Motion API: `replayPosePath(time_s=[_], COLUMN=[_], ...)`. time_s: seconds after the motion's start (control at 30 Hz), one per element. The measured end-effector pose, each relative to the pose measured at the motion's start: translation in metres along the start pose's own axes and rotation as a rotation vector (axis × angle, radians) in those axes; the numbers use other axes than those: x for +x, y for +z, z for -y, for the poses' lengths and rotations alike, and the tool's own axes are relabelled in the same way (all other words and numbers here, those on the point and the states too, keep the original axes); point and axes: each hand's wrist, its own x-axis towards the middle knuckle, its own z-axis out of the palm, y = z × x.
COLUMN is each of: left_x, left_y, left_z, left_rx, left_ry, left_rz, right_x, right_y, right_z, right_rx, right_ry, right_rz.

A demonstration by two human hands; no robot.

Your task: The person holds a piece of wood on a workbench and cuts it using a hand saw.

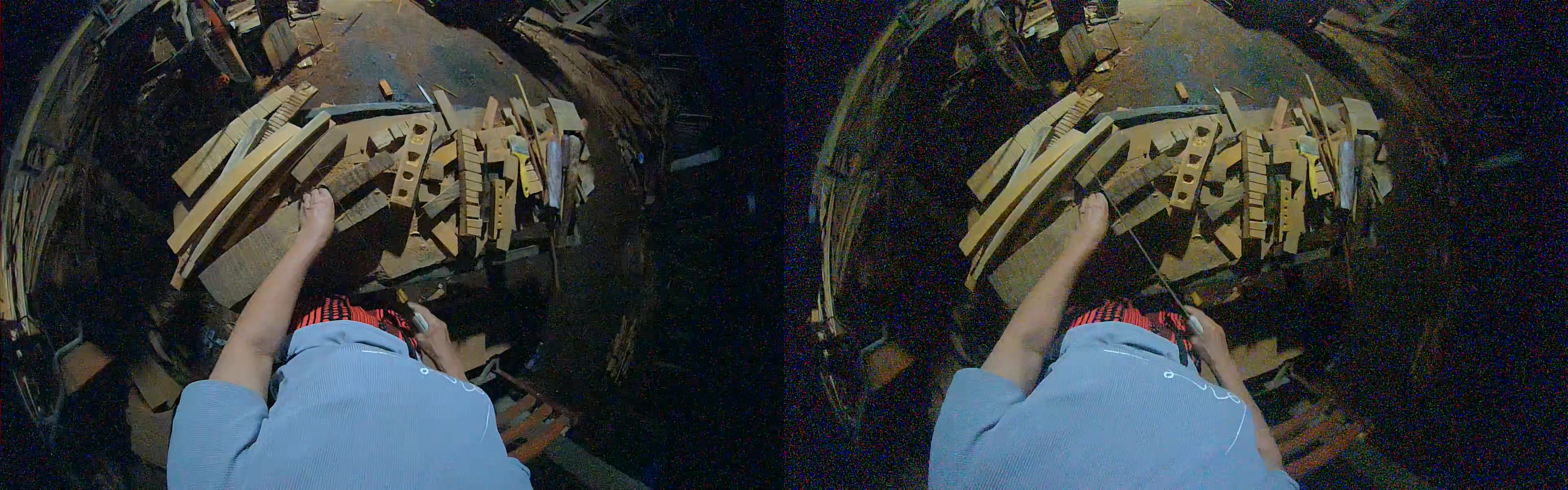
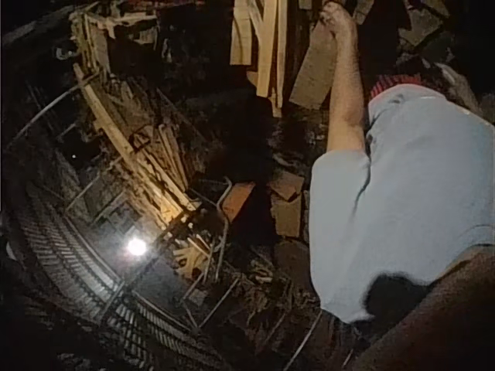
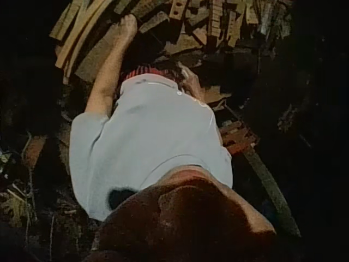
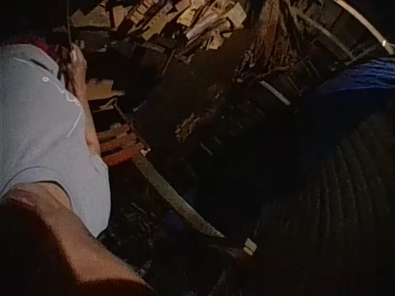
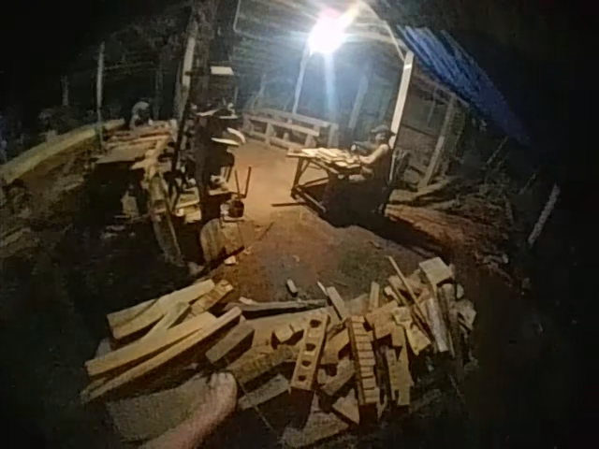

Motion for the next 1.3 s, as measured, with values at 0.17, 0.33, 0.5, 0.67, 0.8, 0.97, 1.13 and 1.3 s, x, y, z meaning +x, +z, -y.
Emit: replayPosePath(time_s=[0.17, 0.33, 0.5, 0.67, 0.8, 0.97, 1.13, 1.3], left_x=[-0.004, -0.008, -0.004, 0.001, 0.000, -0.001, -0.003, -0.007], left_y=[-0.007, -0.015, -0.009, -0.004, 0.003, 0.010, 0.003, -0.005], left_z=[-0.003, -0.006, -0.010, -0.008, -0.005, -0.006, -0.005, -0.009], left_rx=[-0.015, -0.056, 0.019, 0.057, 0.104, 0.052, 0.018, 0.025], left_ry=[-0.023, -0.067, -0.111, -0.064, 0.001, -0.012, -0.011, -0.047], left_rz=[0.001, 0.007, -0.007, 0.006, -0.064, -0.175, -0.084, -0.081], right_x=[0.105, 0.143, 0.090, 0.002, -0.045, -0.027, 0.068, 0.156], right_y=[0.031, 0.033, 0.022, -0.004, -0.027, -0.028, -0.003, 0.030], right_z=[0.027, 0.051, 0.025, -0.011, -0.006, 0.014, 0.027, 0.066], right_rx=[0.066, 0.060, 0.040, 0.104, 0.150, 0.160, 0.006, -0.049], right_ry=[-0.094, -0.228, -0.131, 0.135, 0.089, 0.121, 0.093, -0.135], right_rz=[0.032, 0.023, 0.025, 0.114, 0.085, 0.081, 0.153, 0.090])
